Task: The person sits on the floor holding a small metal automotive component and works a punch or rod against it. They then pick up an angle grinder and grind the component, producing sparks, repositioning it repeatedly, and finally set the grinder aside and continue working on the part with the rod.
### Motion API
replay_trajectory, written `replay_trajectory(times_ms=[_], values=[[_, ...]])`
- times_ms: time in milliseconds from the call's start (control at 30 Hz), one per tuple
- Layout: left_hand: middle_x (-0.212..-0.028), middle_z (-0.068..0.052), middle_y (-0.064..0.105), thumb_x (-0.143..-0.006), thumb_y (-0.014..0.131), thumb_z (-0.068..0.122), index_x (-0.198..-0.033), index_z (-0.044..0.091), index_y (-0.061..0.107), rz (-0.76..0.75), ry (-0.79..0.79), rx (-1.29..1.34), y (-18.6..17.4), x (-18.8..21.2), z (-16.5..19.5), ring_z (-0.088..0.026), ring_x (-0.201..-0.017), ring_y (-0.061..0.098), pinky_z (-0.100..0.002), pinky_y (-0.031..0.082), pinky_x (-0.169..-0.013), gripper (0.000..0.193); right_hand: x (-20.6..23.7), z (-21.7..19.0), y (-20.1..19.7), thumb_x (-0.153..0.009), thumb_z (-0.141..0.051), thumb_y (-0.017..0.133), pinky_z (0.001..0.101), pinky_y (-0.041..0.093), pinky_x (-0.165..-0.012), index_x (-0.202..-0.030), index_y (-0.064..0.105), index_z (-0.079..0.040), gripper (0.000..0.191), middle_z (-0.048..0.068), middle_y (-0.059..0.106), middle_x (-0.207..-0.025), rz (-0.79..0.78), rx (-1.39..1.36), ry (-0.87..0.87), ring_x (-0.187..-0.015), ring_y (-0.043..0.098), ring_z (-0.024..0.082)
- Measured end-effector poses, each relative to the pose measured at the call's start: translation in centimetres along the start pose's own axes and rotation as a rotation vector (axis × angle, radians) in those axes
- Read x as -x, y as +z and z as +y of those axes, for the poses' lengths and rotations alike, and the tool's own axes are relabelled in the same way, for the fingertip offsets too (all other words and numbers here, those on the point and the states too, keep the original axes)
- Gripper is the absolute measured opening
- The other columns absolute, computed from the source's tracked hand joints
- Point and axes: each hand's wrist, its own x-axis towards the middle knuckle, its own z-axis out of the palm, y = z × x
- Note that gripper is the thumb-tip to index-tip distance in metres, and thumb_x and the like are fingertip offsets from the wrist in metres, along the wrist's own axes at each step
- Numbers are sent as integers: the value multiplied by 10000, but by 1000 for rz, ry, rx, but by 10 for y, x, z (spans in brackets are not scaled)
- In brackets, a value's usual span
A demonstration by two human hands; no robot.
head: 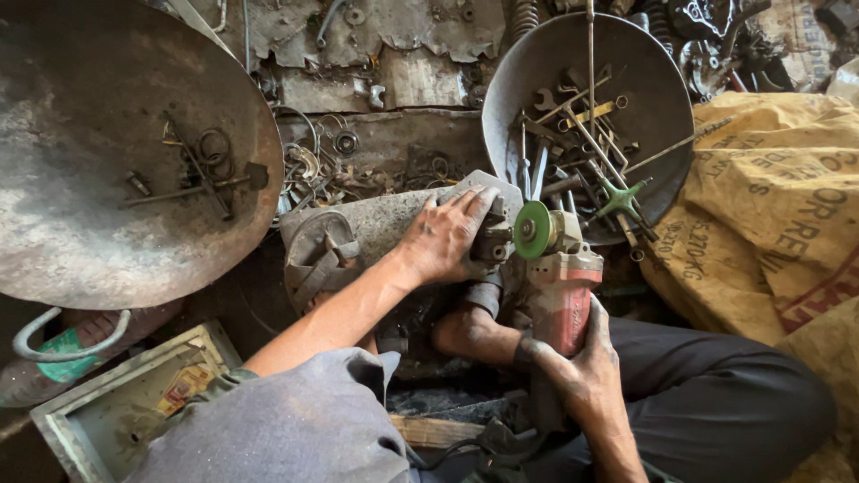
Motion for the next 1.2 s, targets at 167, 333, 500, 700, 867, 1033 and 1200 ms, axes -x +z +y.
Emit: replay_trajectory(times_ms=[167,333,500,700,867,1033,1200], values=[[-1459,-238,529,-673,818,421,-1524,48,369,-64,-35,41,-8,0,6,-388,-1335,541,-634,415,-1061,1032,-1,2,-1,-642,-293,850,406,528,-949,-1484,410,-58,979,199,680,-1273,-12,13,-12,-1135,690,296],[-1438,-268,534,-660,845,442,-1522,30,360,-47,-15,56,-14,-2,8,-393,-1317,543,-644,431,-1033,1072,-3,6,-1,-639,-288,844,409,528,-953,-1479,416,-66,968,197,685,-1271,-23,-8,-19,-1131,693,298],[-1414,-265,550,-654,834,424,-1534,28,342,-63,-14,15,-12,-3,7,-383,-1306,551,-669,425,-1020,1082,-5,9,-2,-637,-292,844,412,530,-946,-1485,411,-69,978,201,680,-1271,-26,26,-15,-1128,691,295],[-1449,-241,546,-714,787,420,-1546,50,363,-39,-5,8,-14,-3,9,-380,-1334,551,-629,441,-1046,1005,-6,8,-5,-636,-315,847,414,538,-931,-1493,395,-89,996,203,685,-1254,-57,15,25,-1107,697,304],[-1481,-218,530,-813,639,407,-1532,73,398,26,7,21,-13,-4,7,-364,-1329,547,-576,433,-1055,829,-5,4,-6,-639,-326,847,414,540,-925,-1502,381,-93,1008,212,688,-1242,-61,14,30,-1097,703,308],[-1499,-158,552,-976,407,334,-1523,136,454,36,-23,74,-11,-6,4,-331,-1346,565,-513,454,-1058,583,-4,2,-6,-637,-333,841,420,549,-913,-1519,360,-95,1033,229,708,-1193,-62,28,60,-1068,720,317],[-1501,-166,563,-1000,425,315,-1564,122,434,71,-8,79,-14,-3,6,-351,-1333,576,-493,468,-1070,596,-4,2,-7,-628,-333,851,425,546,-911,-1506,364,-90,1033,234,715,-1180,-76,33,64,-1063,721,323]])
